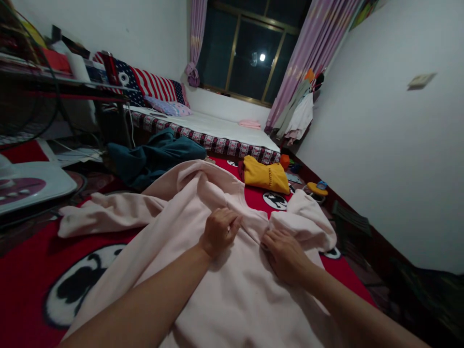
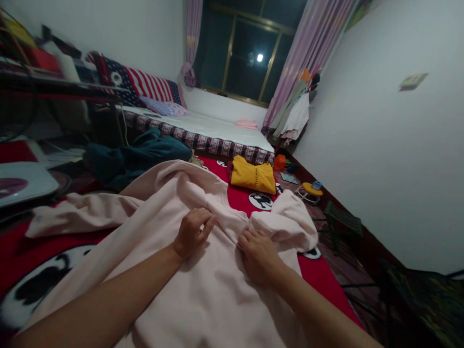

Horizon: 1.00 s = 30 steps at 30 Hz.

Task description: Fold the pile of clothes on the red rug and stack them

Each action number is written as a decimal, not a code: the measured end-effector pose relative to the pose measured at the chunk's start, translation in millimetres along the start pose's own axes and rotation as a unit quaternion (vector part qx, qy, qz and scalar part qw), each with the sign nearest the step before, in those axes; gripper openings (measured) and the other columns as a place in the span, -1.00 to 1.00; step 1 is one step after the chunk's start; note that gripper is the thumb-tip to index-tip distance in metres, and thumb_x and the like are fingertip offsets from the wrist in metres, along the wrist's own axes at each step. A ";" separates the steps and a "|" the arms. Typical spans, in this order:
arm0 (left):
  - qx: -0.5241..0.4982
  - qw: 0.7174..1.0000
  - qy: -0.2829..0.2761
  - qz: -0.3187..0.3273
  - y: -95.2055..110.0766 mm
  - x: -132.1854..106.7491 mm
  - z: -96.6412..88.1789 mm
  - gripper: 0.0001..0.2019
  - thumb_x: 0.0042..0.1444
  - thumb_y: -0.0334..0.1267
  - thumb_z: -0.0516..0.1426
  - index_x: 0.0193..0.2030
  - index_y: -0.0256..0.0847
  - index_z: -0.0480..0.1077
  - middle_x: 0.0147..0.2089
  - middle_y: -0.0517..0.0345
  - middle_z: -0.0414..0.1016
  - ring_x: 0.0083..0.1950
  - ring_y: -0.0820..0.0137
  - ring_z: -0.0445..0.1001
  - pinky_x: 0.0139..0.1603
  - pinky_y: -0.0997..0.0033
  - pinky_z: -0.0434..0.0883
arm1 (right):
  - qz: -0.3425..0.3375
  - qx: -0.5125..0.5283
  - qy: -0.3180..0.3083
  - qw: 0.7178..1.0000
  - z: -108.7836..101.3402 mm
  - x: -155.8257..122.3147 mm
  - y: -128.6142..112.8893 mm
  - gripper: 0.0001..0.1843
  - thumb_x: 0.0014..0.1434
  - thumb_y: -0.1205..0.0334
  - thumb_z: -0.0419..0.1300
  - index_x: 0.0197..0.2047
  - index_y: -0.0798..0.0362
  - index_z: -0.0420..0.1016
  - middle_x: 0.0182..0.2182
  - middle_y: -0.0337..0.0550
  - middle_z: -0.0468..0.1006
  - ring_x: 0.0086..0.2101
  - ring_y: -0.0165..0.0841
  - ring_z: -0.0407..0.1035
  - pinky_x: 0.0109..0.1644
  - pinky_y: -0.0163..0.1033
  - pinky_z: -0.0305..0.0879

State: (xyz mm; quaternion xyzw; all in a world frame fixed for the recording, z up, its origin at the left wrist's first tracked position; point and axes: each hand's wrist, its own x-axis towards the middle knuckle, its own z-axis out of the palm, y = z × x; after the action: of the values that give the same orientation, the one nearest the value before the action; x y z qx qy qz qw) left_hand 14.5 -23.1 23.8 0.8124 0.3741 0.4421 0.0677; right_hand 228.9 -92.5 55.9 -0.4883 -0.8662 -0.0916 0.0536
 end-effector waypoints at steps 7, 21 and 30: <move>0.000 0.996 -0.088 -0.017 -2.0 -1.5 7.2 -0.66 0.30 -0.19 -0.03 -0.46 -0.19 0.39 -0.38 0.09 0.54 -0.33 0.35 0.48 -0.29 0.37 0.27 | 0.223 0.120 0.031 0.967 -15.5 41.6 13.7 -0.80 0.18 0.20 0.14 -0.14 0.06 0.46 -0.24 -0.07 0.54 -0.27 -0.30 0.43 -0.23 -0.27 0.25; -0.006 0.992 -0.130 -0.005 -0.9 -0.4 7.1 -0.67 0.29 -0.19 -0.03 -0.45 -0.19 0.40 -0.38 0.11 0.51 -0.31 0.36 0.46 -0.28 0.39 0.27 | 0.337 0.154 0.135 0.919 -35.9 125.6 89.6 -0.78 0.03 0.38 0.10 -0.26 0.13 0.53 -0.37 -0.05 0.57 -0.33 -0.25 0.44 -0.30 -0.27 0.27; 0.004 0.987 -0.162 0.009 -2.3 0.9 11.7 -0.68 0.30 -0.14 -0.02 -0.39 -0.18 0.44 -0.35 0.12 0.48 -0.30 0.37 0.43 -0.31 0.39 0.26 | 0.311 0.086 0.112 0.940 2.8 197.4 80.8 -0.60 0.12 0.43 0.08 0.03 0.08 0.45 -0.06 0.04 0.51 -0.09 -0.18 0.41 -0.05 -0.20 0.30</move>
State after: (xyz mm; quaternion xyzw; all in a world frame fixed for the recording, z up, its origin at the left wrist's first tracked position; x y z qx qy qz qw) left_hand 22.6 -18.3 16.3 0.8768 0.3529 0.3034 0.1207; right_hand 195.9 114.0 97.8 -0.7133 -0.6642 -0.0496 0.2179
